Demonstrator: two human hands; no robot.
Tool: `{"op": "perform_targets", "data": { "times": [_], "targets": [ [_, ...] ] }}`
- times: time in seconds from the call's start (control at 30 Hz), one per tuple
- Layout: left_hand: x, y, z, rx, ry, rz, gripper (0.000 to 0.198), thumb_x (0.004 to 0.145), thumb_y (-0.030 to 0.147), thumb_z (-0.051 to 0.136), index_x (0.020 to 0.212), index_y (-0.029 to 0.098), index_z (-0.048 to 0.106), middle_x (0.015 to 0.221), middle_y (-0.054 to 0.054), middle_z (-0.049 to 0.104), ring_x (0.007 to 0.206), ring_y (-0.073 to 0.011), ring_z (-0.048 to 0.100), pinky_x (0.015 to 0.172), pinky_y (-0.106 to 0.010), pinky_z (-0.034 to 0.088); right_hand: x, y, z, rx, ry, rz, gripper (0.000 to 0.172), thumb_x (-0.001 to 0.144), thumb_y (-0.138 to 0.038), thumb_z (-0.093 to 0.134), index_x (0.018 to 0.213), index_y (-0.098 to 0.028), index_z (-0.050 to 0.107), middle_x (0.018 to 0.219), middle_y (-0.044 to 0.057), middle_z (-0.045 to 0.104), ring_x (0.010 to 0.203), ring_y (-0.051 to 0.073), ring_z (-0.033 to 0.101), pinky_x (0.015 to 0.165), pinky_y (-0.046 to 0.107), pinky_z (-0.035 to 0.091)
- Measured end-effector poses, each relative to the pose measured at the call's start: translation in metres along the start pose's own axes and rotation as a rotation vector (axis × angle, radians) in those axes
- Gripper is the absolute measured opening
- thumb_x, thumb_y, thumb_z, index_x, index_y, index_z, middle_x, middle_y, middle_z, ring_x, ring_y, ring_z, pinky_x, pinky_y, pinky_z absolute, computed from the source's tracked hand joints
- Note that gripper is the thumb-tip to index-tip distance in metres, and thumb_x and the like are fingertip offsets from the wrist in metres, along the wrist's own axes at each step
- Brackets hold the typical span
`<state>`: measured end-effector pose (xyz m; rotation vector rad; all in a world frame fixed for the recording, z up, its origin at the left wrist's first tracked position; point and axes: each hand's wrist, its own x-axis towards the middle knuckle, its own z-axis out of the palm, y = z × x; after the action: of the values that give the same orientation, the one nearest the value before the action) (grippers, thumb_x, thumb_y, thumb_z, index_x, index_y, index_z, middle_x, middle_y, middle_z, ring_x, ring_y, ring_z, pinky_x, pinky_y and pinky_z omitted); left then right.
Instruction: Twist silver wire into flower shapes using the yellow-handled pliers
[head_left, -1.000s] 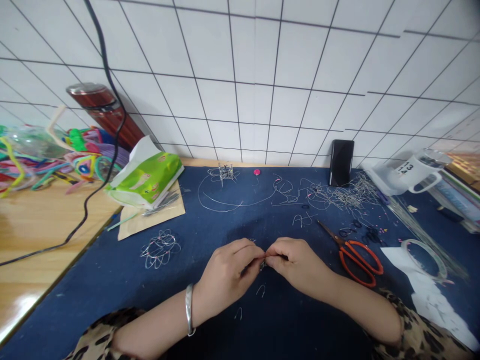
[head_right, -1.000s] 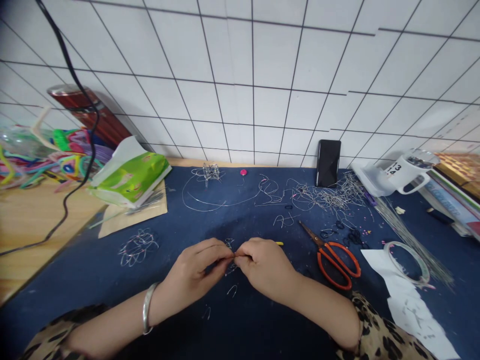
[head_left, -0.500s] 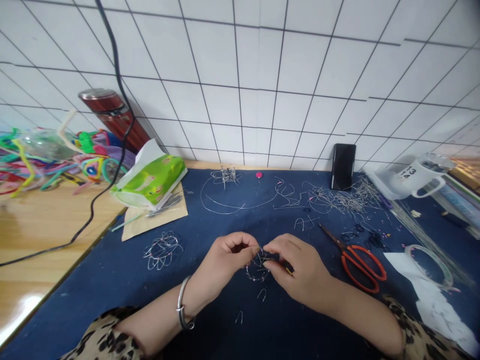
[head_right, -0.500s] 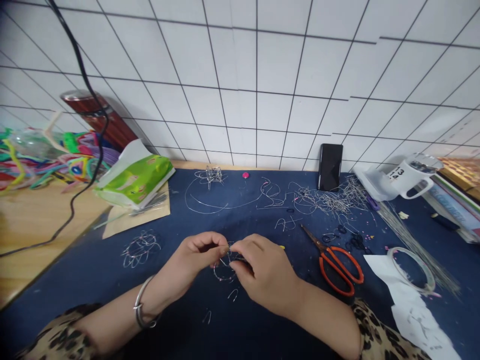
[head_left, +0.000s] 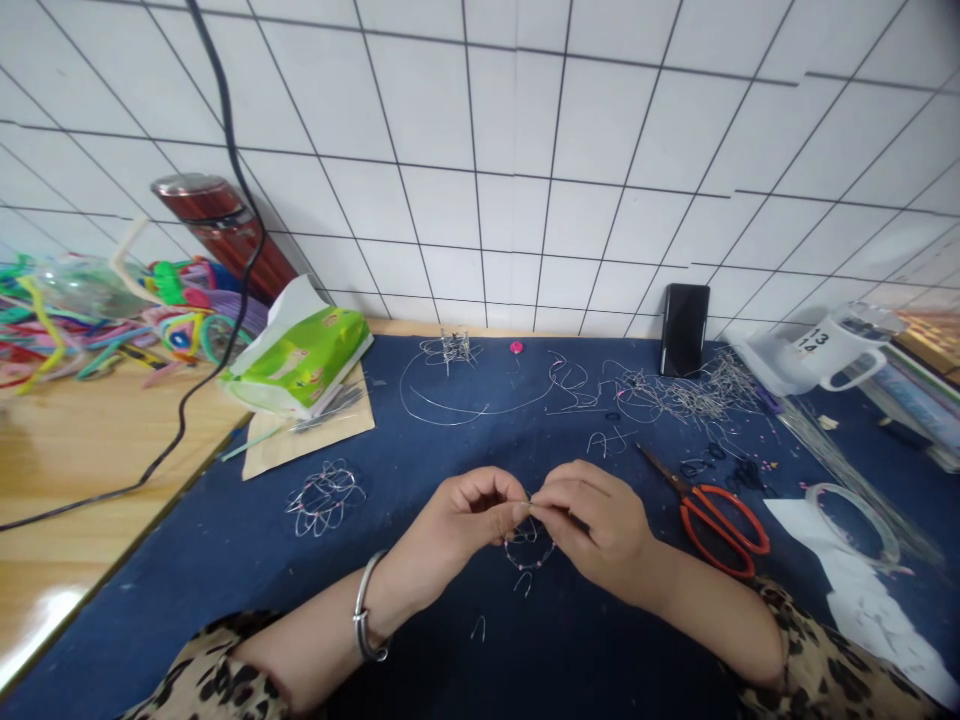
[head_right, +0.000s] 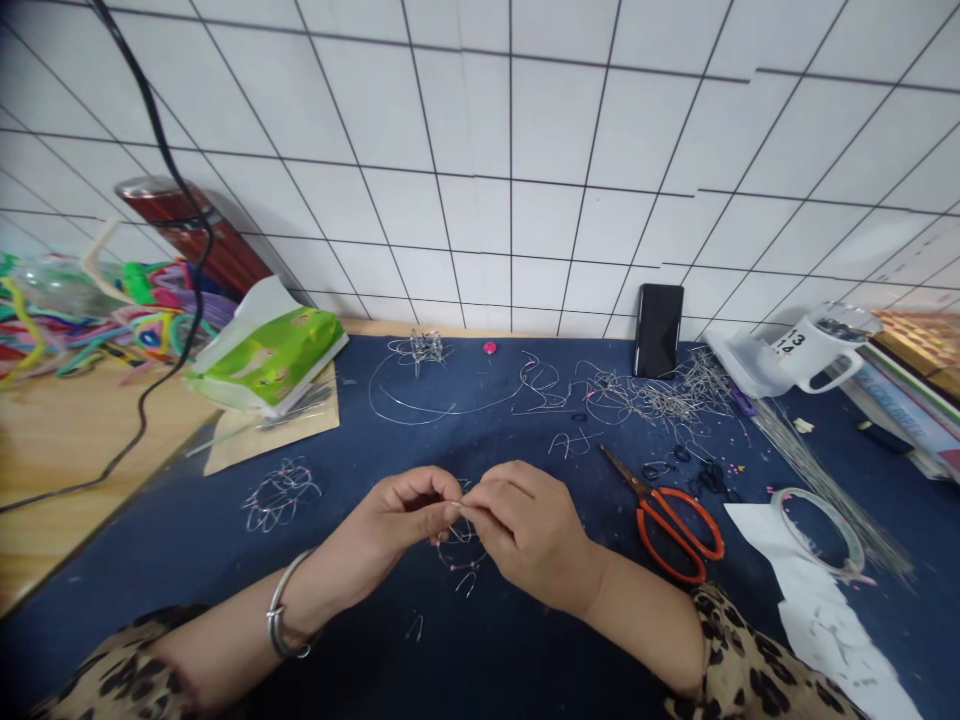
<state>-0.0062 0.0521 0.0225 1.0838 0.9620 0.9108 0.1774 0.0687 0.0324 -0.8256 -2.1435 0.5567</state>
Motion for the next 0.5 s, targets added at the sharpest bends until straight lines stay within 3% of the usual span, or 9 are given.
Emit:
{"op": "perform_targets", "data": {
  "times": [0.13, 0.27, 0.37, 0.5],
  "targets": [
    [0.001, -0.001, -0.001, 0.003, 0.017, 0.04, 0.01, 0.08, 0.023, 0.062, 0.079, 0.014, 0.057, 0.065, 0.002, 0.052, 0.06, -0.0086, 0.046, 0.058, -0.022, 0.041, 0.004, 0.0, -0.007, 0.149, 0.025, 0.265, 0.006, 0.082, -0.022, 0.055, 0.079, -0.021, 0.06, 0.08, 0.001, 0.061, 0.07, 0.012, 0.055, 0.064, 0.025, 0.046],
    [0.003, -0.002, -0.003, 0.038, 0.056, 0.067, 0.009, 0.08, 0.022, 0.06, 0.079, 0.014, 0.056, 0.066, 0.001, 0.053, 0.061, -0.0092, 0.047, 0.059, -0.022, 0.041, 0.006, 0.008, -0.009, 0.413, -0.086, 0.501, 0.008, 0.078, -0.028, 0.06, 0.079, -0.02, 0.061, 0.084, 0.002, 0.063, 0.075, 0.013, 0.057, 0.065, 0.025, 0.047],
    [0.002, -0.002, -0.004, 0.058, 0.085, 0.079, 0.009, 0.081, 0.023, 0.06, 0.079, 0.014, 0.057, 0.066, 0.001, 0.054, 0.062, -0.0099, 0.048, 0.059, -0.022, 0.041, 0.006, 0.014, -0.006, 0.602, -0.178, 0.575, 0.013, 0.077, -0.031, 0.062, 0.079, -0.018, 0.061, 0.08, 0.001, 0.063, 0.071, 0.012, 0.057, 0.064, 0.025, 0.047],
    [0.001, -0.001, -0.004, 0.104, 0.094, 0.066, 0.009, 0.081, 0.024, 0.06, 0.081, 0.015, 0.06, 0.066, 0.001, 0.055, 0.062, -0.01, 0.049, 0.059, -0.022, 0.042, 0.004, 0.016, -0.002, 0.562, -0.205, 0.587, 0.012, 0.076, -0.029, 0.063, 0.076, -0.018, 0.062, 0.07, -0.001, 0.059, 0.063, 0.01, 0.054, 0.06, 0.023, 0.045]
  ]
}}
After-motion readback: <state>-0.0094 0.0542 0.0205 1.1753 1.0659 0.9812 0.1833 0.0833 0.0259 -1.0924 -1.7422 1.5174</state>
